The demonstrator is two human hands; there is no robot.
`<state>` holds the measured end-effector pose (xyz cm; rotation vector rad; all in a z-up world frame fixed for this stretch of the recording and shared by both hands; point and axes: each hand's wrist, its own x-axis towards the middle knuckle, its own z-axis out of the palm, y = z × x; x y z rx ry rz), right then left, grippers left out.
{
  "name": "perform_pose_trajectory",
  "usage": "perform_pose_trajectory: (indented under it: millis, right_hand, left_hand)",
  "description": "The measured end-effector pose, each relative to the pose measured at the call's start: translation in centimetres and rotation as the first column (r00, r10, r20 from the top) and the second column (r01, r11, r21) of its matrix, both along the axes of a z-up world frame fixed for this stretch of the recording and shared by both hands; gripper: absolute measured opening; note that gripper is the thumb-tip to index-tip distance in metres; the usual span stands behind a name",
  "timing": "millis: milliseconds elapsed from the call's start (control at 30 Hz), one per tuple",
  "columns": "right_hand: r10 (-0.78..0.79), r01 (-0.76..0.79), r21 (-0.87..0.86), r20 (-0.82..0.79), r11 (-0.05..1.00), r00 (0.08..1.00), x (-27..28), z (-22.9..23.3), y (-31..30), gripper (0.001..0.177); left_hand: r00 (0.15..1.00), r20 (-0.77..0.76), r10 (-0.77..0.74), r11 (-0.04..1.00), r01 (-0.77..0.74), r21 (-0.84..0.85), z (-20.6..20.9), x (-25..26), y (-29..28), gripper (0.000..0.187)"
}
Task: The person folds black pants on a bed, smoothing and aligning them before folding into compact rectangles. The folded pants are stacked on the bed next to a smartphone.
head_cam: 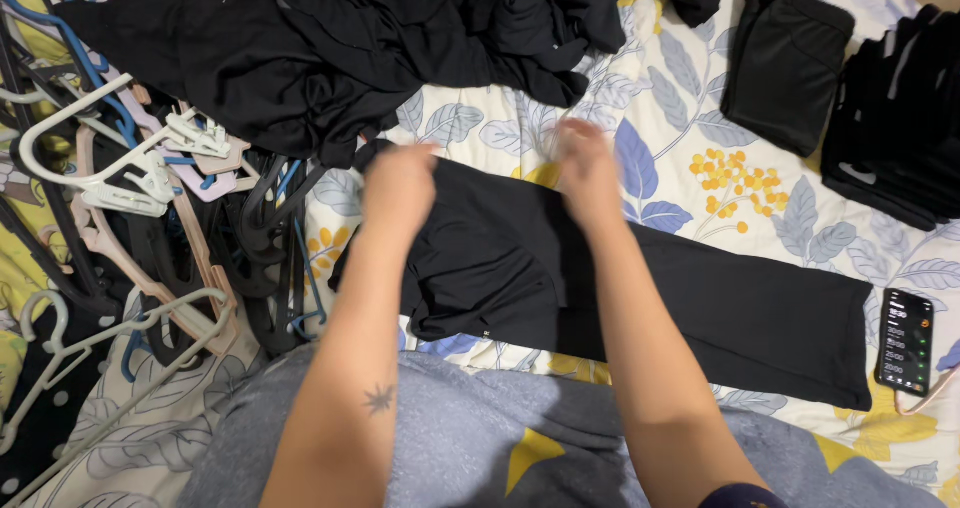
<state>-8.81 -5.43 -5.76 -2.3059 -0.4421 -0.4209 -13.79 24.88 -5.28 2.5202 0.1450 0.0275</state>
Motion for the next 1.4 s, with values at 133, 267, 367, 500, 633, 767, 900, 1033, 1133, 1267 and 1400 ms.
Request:
perform_pose_trajectory:
  millis: [133, 267, 367, 500, 633, 767, 900, 1033, 1133, 1267, 1400]
  right_hand:
    - [0.219, -0.222, -0.286, -0.043, 0.932, 0.975, -1.0, 0.4, 2.6, 0.043]
    - [0.156, -0.167, -0.059, -0.151, 0.984, 0.976, -3.0, 5.1, 1.1, 0.040]
    - [0.169, -0.123, 0.146, -0.358, 0.982, 0.918, -9.0, 8.8, 0.1, 0.028]
    - [0.437, -0.495, -0.116, -0.329, 0.861, 0.837, -18.0, 10.4, 3.0, 0.027]
    - [0.379, -0.433, -0.242, -0.241, 0.868, 0.894, -20.6, 10.2, 5.4, 0.023]
    - [0.370, -0.523, -0.249, -0.471, 0.815, 0.801, -16.5, 9.5, 4.0, 0.018]
    - [0.395, -0.572, -0.257, -0.507, 0.779, 0.766, -14.9, 8.0, 3.4, 0.019]
    - [0.435, -0.586, -0.160, -0.524, 0.794, 0.732, -15.6, 8.1, 2.8, 0.012]
    - [0.544, -0.580, 0.077, -0.465, 0.811, 0.699, -16.6, 8.9, 1.1, 0.015]
    - [0.338, -0.360, 0.043, -0.467, 0.932, 0.817, -18.2, 10.2, -5.4, 0.028]
    - [-0.025, -0.160, -0.479, -0.358, 0.863, 0.933, -21.3, 10.3, -18.1, 0.036]
  left_hand:
    - [0.981, 0.163, -0.105, 0.892, 0.021, 0.451, -2.0, -0.7, 0.4, 0.061]
    - [0.995, 0.091, 0.034, 0.945, -0.062, 0.322, -0.9, -0.9, 2.2, 0.061]
    - [0.987, 0.141, 0.078, 0.971, -0.107, 0.213, 1.9, -1.2, 1.6, 0.050]
    - [0.860, 0.510, 0.024, 0.995, -0.071, 0.074, 5.7, -3.1, 1.0, 0.029]
    - [0.944, 0.092, -0.318, 0.780, 0.315, -0.541, 4.6, -4.2, -0.7, 0.028]
    - [0.803, -0.074, -0.591, 0.698, 0.464, -0.545, -0.3, -4.3, -2.1, 0.034]
    - [0.791, -0.216, -0.572, 0.657, 0.285, -0.698, -3.1, -3.0, -1.1, 0.036]
    - [0.828, -0.371, -0.420, 0.762, 0.100, -0.640, -3.0, -2.5, 0.4, 0.037]
    - [0.915, -0.315, -0.252, 0.891, 0.093, -0.444, -1.7, -3.6, 0.8, 0.036]
    - [0.981, -0.130, -0.145, 0.989, 0.140, -0.046, 3.6, -5.8, -1.1, 0.025]
    - [0.894, 0.324, -0.310, 0.949, 0.312, 0.049, 8.3, -8.9, -6.7, 0.019]
